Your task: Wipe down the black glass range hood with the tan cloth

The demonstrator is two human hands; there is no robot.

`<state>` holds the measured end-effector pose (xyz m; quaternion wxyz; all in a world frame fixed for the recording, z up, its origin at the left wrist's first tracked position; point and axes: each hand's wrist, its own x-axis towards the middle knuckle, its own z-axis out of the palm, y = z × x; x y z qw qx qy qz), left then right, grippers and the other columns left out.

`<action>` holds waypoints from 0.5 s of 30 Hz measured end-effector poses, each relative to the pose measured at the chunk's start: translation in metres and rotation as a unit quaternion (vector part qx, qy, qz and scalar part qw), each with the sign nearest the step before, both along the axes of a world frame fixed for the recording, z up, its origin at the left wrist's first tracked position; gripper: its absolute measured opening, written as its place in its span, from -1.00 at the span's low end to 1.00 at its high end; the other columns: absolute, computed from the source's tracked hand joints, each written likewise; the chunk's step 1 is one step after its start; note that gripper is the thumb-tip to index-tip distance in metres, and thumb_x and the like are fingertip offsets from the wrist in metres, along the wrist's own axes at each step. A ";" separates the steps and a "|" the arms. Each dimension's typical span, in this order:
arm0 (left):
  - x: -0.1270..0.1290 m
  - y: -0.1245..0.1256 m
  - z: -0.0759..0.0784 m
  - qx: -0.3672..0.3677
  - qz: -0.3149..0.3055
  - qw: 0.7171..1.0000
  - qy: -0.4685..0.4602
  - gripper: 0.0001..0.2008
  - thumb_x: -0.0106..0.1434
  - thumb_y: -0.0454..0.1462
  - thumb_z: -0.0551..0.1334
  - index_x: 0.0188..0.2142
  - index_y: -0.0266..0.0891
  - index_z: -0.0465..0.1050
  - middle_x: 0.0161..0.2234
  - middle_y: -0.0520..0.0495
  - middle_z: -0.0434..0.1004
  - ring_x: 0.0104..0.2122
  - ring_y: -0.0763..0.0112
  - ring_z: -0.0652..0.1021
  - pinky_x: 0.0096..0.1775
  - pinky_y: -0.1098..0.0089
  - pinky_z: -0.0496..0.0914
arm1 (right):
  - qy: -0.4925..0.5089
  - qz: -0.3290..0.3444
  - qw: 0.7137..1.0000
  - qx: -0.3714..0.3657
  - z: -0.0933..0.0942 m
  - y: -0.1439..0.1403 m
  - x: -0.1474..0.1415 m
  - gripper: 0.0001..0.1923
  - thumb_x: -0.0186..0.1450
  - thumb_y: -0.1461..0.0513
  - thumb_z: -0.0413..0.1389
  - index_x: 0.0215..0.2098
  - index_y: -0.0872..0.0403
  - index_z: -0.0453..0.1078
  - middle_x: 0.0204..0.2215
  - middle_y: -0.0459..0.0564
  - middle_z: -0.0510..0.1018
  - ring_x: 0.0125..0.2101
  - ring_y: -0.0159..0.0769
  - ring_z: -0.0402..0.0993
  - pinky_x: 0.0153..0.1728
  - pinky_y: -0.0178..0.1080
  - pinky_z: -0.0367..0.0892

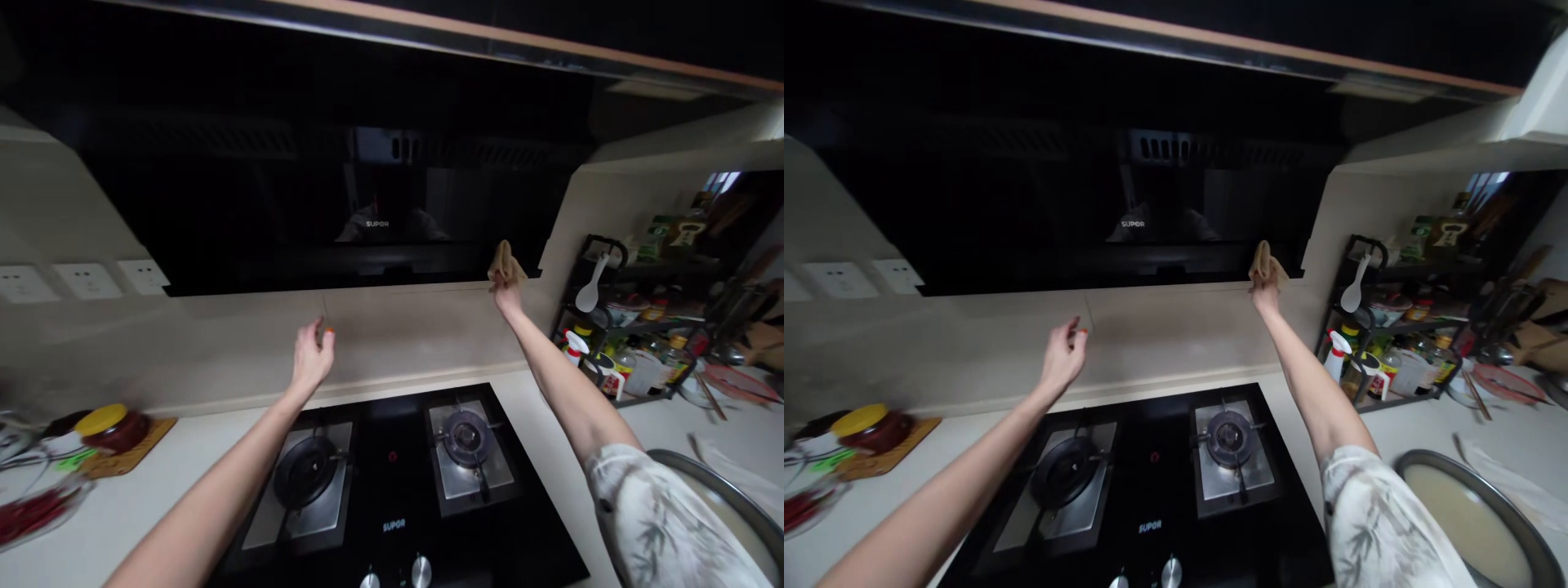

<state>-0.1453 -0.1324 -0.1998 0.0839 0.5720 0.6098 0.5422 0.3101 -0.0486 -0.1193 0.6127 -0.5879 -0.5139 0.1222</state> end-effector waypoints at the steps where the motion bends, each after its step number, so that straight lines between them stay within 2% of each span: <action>1: -0.007 0.007 0.013 0.018 0.027 0.998 0.052 -0.43 0.44 -0.15 0.12 0.35 -0.37 0.43 0.30 -0.45 0.47 0.32 -0.09 0.49 0.43 -0.08 0.34 | -0.031 -0.015 0.999 0.001 0.011 0.009 -0.002 -0.36 0.51 0.05 -0.02 0.46 0.16 0.29 0.42 0.30 0.33 0.55 -0.07 0.09 0.57 0.11 0.06; 3: -0.018 0.017 0.037 0.029 0.063 0.988 0.138 -0.38 0.46 -0.18 0.07 0.42 -0.43 0.36 0.34 -0.50 0.41 0.37 -0.17 0.43 0.44 -0.15 0.29 | -0.101 -0.035 0.994 0.014 0.032 0.028 -0.009 -0.40 0.53 0.10 0.02 0.46 0.15 0.30 0.52 0.29 0.15 0.61 -0.08 -0.17 0.62 0.19 -0.26; 4: -0.022 0.022 0.048 0.024 0.080 0.981 0.173 -0.37 0.48 -0.18 0.06 0.44 -0.43 0.35 0.36 -0.51 0.38 0.38 -0.22 0.40 0.44 -0.19 0.28 | -0.141 -0.044 0.989 0.022 0.042 0.037 -0.012 -0.45 0.54 0.11 0.01 0.41 0.17 0.34 0.51 0.31 0.16 0.61 -0.06 -0.18 0.61 0.22 -0.32; 7: -0.030 0.035 0.070 -0.013 0.128 0.961 0.245 -0.36 0.52 -0.17 0.06 0.50 -0.38 0.30 0.43 -0.53 0.26 0.39 -0.36 0.34 0.38 -0.30 0.30 | -0.228 -0.084 0.970 0.034 0.069 0.066 -0.020 -0.53 0.59 0.11 -0.06 0.21 0.26 0.47 0.27 0.41 0.43 0.48 0.01 0.10 0.55 0.30 -0.18; 9: -0.036 0.045 0.076 -0.028 0.164 0.948 0.270 -0.35 0.54 -0.15 0.07 0.53 -0.38 0.26 0.47 -0.56 0.17 0.42 -0.43 0.28 0.36 -0.34 0.29 | -0.241 -0.108 0.964 0.032 0.079 0.080 -0.023 -0.50 0.61 0.08 -0.09 0.14 0.29 0.52 0.13 0.42 0.52 0.39 0.06 0.21 0.50 0.33 -0.07; 11: -0.043 0.054 0.074 -0.033 0.194 0.936 0.292 -0.33 0.56 -0.14 0.07 0.55 -0.41 0.22 0.50 -0.58 0.09 0.44 -0.47 0.23 0.37 -0.37 0.25 | -0.257 -0.124 0.958 0.028 0.079 0.084 -0.026 -0.47 0.62 0.08 -0.10 0.16 0.32 0.52 0.12 0.45 0.52 0.38 0.12 0.22 0.47 0.36 -0.01; 15: -0.056 0.063 0.064 -0.045 0.202 0.915 0.348 -0.25 0.55 -0.09 0.10 0.61 -0.35 0.09 0.59 -0.51 -0.07 0.53 -0.41 0.07 0.45 -0.36 0.14 | -0.306 -0.152 0.939 0.043 0.053 0.067 -0.021 -0.45 0.59 0.04 0.01 0.30 0.28 0.46 0.36 0.44 0.33 0.46 0.31 0.05 0.43 0.51 -0.06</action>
